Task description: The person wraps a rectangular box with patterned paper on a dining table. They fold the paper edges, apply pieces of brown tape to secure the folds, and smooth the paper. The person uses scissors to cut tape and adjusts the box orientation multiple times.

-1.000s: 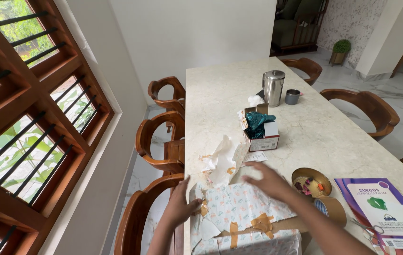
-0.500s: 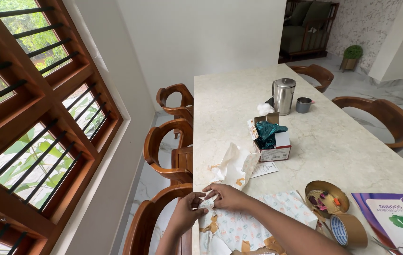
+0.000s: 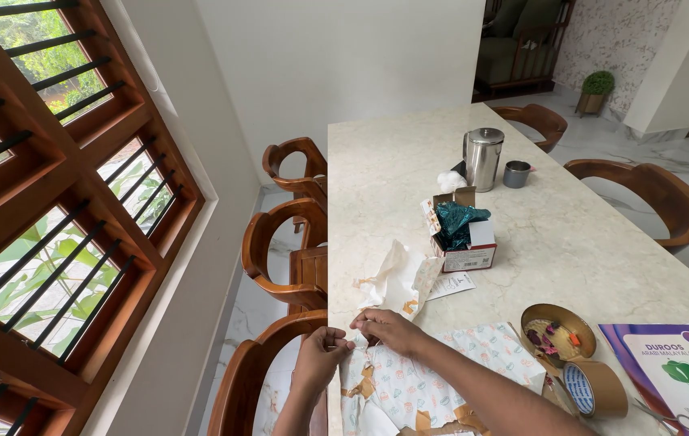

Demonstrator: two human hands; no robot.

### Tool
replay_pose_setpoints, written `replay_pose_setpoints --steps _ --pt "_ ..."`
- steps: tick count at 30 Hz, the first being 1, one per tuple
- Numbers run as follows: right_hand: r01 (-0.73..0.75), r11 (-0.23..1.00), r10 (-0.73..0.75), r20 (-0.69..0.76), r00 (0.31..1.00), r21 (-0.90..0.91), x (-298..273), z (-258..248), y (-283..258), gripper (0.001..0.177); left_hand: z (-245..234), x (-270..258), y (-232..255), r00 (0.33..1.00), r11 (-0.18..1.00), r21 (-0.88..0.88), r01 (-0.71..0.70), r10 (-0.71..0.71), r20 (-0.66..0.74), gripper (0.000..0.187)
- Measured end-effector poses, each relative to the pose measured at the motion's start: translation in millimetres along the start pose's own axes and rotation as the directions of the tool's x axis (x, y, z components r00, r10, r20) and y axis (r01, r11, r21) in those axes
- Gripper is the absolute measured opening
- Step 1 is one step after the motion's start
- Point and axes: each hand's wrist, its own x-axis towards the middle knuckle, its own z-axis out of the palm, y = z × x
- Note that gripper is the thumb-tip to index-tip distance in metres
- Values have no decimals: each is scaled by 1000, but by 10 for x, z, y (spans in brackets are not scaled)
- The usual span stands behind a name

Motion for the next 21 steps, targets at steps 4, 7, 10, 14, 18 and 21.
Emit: replay_pose_setpoints --steps 4,7,10,14,18,21 --pt "74 997 -74 10 997 -27 41 28 70 21 42 59 -51 998 999 -8 40 -41 -43 34" --pt "56 998 -55 -25 998 37 147 59 135 21 42 69 -94 999 997 -73 38 -39 -4 40" --pt "-105 989 94 -97 991 -109 259 94 221 21 27 41 -116 998 992 -108 60 -56 35 44" --pt "-166 984 164 -32 986 -65 400 107 294 18 50 -36 -141 1000 990 -137 27 -25 12 39" --pt "-237 956 244 17 970 -174 396 63 303 6 115 -66 -279 994 994 -15 108 -109 -14 31" --pt "-209 894 219 -21 976 -397 329 -91 258 14 160 -106 -492 994 991 -85 107 -108 -14 46"
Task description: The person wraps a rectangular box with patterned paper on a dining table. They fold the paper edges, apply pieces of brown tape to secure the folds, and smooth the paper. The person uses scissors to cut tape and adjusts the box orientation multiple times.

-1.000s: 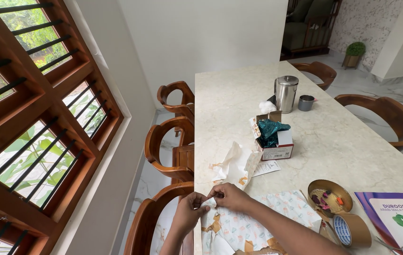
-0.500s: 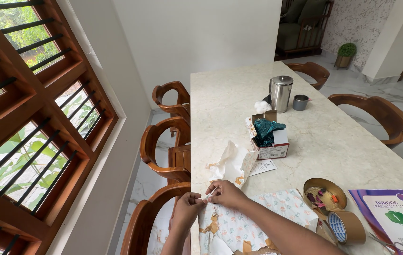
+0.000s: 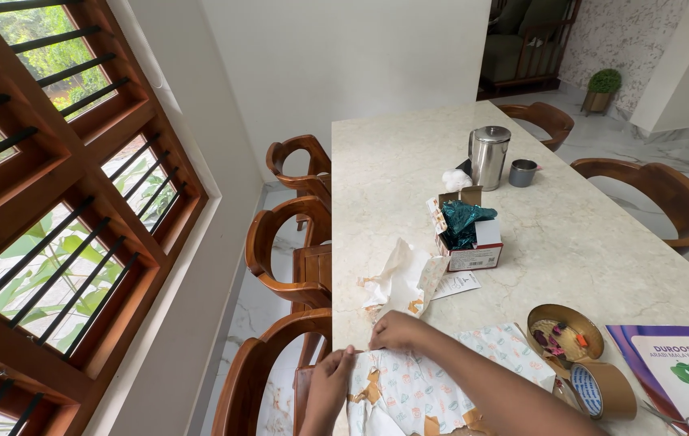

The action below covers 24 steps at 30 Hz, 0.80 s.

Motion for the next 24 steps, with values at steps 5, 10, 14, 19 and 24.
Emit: replay_pose_setpoints --steps 5,10,14,19,24 --pt "-187 982 158 -494 855 -8 -575 -558 698 23 140 -80 -208 999 908 -416 45 -37 27 58" --pt "-426 776 603 -349 718 465 -1557 -1131 1958 67 162 -261 7 912 802 -437 407 -328 248 79" --pt "-382 185 671 168 722 906 -1821 -569 2341 70 201 -401 211 917 783 -490 382 -256 307 83" --pt "-362 313 570 131 811 878 -1835 -602 2166 74 201 -611 441 960 855 -447 264 -185 212 77" --pt "-127 207 458 18 889 970 -1891 -585 2068 70 113 -728 580 988 887 -455 -77 129 83 64"
